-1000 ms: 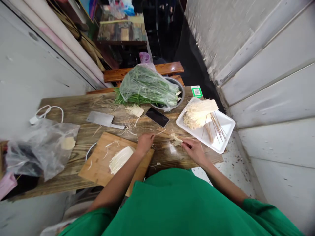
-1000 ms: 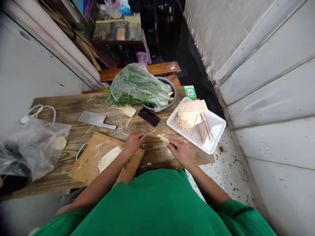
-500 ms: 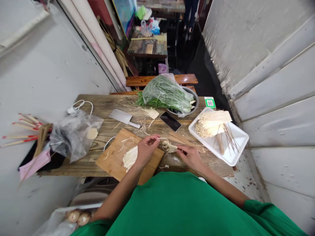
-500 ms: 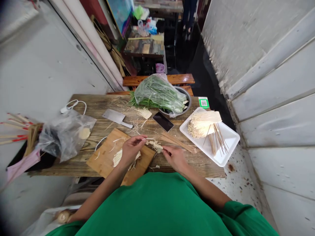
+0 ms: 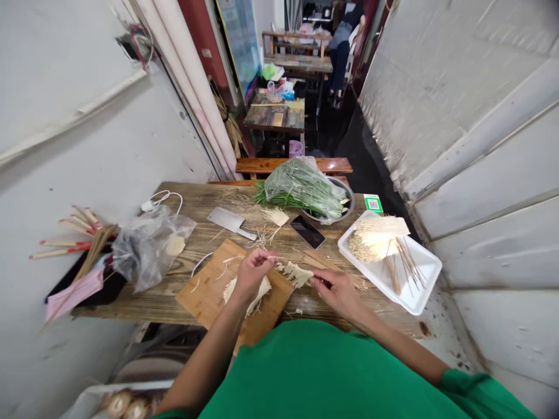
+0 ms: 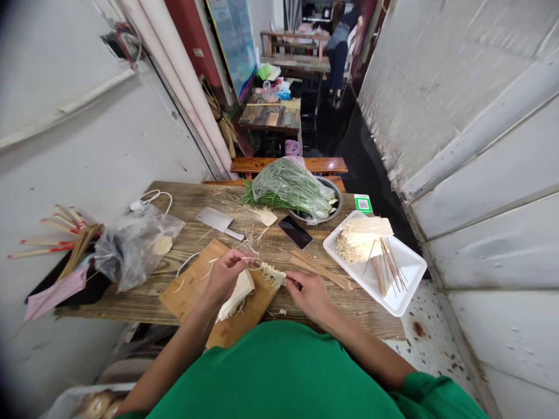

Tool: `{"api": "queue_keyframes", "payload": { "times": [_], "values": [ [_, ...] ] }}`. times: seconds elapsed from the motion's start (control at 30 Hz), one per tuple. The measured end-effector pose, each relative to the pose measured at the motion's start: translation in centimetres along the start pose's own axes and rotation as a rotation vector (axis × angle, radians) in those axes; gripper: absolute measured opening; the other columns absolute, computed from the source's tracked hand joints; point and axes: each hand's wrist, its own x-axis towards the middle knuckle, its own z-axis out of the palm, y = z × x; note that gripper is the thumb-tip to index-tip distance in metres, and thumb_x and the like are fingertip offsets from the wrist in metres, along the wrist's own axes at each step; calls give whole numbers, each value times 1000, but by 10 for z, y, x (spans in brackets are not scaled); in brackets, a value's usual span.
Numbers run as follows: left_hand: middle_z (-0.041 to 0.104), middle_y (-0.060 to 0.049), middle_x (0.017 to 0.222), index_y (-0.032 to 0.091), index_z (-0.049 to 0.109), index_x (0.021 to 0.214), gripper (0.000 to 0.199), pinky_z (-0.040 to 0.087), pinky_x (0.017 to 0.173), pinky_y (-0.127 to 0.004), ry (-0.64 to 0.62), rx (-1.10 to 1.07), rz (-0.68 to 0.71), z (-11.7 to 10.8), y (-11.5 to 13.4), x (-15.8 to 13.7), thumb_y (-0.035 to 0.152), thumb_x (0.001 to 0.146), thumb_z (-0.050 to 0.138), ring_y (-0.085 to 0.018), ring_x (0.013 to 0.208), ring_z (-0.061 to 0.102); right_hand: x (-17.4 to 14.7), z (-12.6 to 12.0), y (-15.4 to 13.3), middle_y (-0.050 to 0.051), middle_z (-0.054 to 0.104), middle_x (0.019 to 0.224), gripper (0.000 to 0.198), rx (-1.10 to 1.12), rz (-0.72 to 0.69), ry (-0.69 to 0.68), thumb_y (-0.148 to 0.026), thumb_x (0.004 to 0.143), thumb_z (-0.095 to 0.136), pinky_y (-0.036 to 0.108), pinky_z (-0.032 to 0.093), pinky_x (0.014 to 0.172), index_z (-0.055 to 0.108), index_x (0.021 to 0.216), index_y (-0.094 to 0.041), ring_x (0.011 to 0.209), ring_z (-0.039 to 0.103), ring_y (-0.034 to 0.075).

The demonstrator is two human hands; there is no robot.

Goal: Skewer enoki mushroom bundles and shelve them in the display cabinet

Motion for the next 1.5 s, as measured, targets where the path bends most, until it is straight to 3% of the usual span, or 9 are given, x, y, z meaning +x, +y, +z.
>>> {"api": "queue_keyframes", "payload": {
  "times": [0.1,0.3,0.47,0.6,0.77,0.97,1.17,1.5],
  "values": [
    [59,2,67,16,59,71,15,41,64,-23,-21,1,-13,1,4,-4,22,64,71,-10,64,54,1,0,-6,4,68,74,23,16,-9,0,-26,85,48,28,46,59,69,93,-23,62,59,18],
    [65,0,79,18,67,85,25,43,73,-24,-37,-164,-109,8,14,-10,24,62,74,-11,72,57,-1,-1,-14,4,68,74,21,22,3,38,-25,84,49,28,46,60,69,90,-22,62,60,18],
    [65,0,75,18,69,79,18,44,71,-24,-76,-417,-225,13,28,-15,22,62,75,-10,69,56,-5,-9,-25,4,68,77,22,28,15,52,-24,85,49,28,47,62,69,92,-22,66,61,18],
    [64,1,73,19,69,78,16,44,69,-23,-93,-494,-313,16,39,-18,22,63,75,-9,67,55,-6,-12,-31,3,70,80,21,12,10,92,-25,84,51,27,48,62,69,94,-23,66,62,17],
    [68,-3,89,17,71,75,13,42,70,-22,-57,-437,-272,19,42,-20,23,63,75,-9,72,54,-5,-13,-34,4,70,82,22,15,-3,87,-26,85,50,27,48,63,69,95,-22,68,63,18],
    [67,-2,76,16,71,79,18,39,70,-21,-41,-412,-240,20,42,-22,25,64,75,-10,74,55,-4,-14,-36,3,70,83,21,26,-13,90,-24,85,50,26,47,65,68,95,-20,70,63,16],
    [67,-2,74,15,70,78,19,40,70,-21,-53,-470,-298,22,43,-24,24,62,77,-10,72,56,-4,-15,-38,2,68,74,21,13,-3,64,-23,86,48,24,45,62,69,92,-20,64,61,15],
    [62,-1,72,13,68,77,15,41,64,-20,-138,-514,-306,26,48,-27,23,67,73,-8,67,53,-7,-13,-32,3,69,82,24,42,14,63,-24,86,50,24,47,66,69,100,-21,73,63,16]
  ]
}}
